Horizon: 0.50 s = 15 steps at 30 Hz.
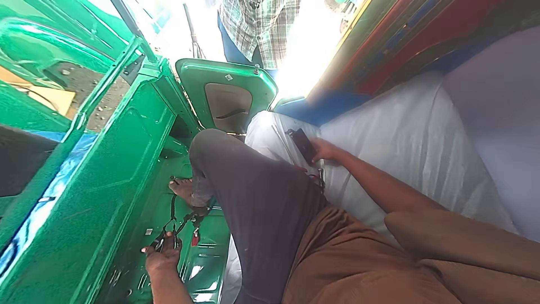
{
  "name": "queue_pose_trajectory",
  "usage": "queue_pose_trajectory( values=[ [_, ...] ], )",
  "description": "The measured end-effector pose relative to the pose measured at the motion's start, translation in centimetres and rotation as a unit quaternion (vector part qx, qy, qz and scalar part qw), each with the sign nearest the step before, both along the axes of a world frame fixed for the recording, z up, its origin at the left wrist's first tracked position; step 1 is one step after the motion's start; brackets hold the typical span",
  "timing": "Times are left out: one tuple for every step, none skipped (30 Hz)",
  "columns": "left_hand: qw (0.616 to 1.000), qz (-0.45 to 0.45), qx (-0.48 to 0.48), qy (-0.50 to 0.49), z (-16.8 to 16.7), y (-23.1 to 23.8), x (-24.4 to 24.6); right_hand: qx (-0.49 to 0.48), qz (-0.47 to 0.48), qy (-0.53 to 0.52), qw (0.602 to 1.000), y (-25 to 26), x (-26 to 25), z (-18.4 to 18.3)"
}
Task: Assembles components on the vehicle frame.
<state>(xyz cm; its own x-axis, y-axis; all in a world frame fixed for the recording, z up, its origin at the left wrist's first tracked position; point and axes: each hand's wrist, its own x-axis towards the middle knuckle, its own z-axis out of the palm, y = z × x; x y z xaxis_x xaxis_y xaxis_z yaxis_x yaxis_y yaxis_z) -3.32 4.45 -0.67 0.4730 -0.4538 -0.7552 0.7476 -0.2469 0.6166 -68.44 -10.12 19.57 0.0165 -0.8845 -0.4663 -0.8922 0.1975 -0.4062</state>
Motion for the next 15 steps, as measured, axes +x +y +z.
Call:
queue_pose_trajectory(
  values=[
    [1.0,-0.001,0.001,0.001,0.1,0.0,0.1,0.002,0.021,0.061,0.998,-0.7,0.7,1.1],
    [1.0,-0.004,0.003,-0.003,0.1,0.1,0.1,-0.008,0.027,0.105,0.994,-1.4,2.0,2.5],
    [1.0,-0.011,0.002,-0.008,0.2,0.2,0.0,-0.044,0.018,0.117,0.992,-2.0,3.7,4.3],
    [1.0,-0.024,-0.001,-0.013,0.3,0.1,-0.3,-0.1,0.006,0.105,0.989,-2.5,5.8,6.5],
    [0.999,-0.037,-0.005,-0.021,0.7,0.1,-0.7,-0.166,0.006,0.077,0.983,-3.1,8.4,8.7],
    [0.998,-0.043,-0.006,-0.035,1.5,0.4,-0.9,-0.226,0.03,0.05,0.972,-3.6,11.8,10.7],
    [0.998,-0.04,-0.004,-0.038,1.9,0.6,-0.8,-0.284,0.074,0.017,0.956,-3.6,15.4,12.2],
    [0.999,-0.027,0.001,-0.036,2.0,0.7,-0.8,-0.329,0.131,-0.019,0.935,-3.5,19.1,13.5],
    [0.999,-0.009,0.008,-0.031,1.8,0.5,-0.4,-0.355,0.194,-0.066,0.912,-3.2,22.9,14.2],
    [1.0,0.007,0.013,-0.02,1.6,0.4,-0.1,-0.352,0.257,-0.111,0.893,-2.6,26.5,14.5],
    [1.0,0.02,0.018,-0.008,1.3,0.1,0.1,-0.319,0.315,-0.138,0.883,-2.0,30.1,14.3],
    [0.999,0.033,0.022,0.001,1.3,-0.2,0.0,-0.271,0.367,-0.144,0.878,-1.8,33.7,13.6],
    [0.999,0.04,0.025,0.007,1.4,-0.7,-0.2,-0.215,0.41,-0.137,0.876,-1.6,37.4,12.2],
    [0.999,0.043,0.027,0.008,1.3,-1.0,-0.5,-0.145,0.445,-0.118,0.876,-1.6,41.1,10.4],
    [0.999,0.042,0.027,0.007,1.3,-1.2,-0.7,-0.078,0.479,-0.095,0.869,-1.9,44.9,8.0]
  ],
)
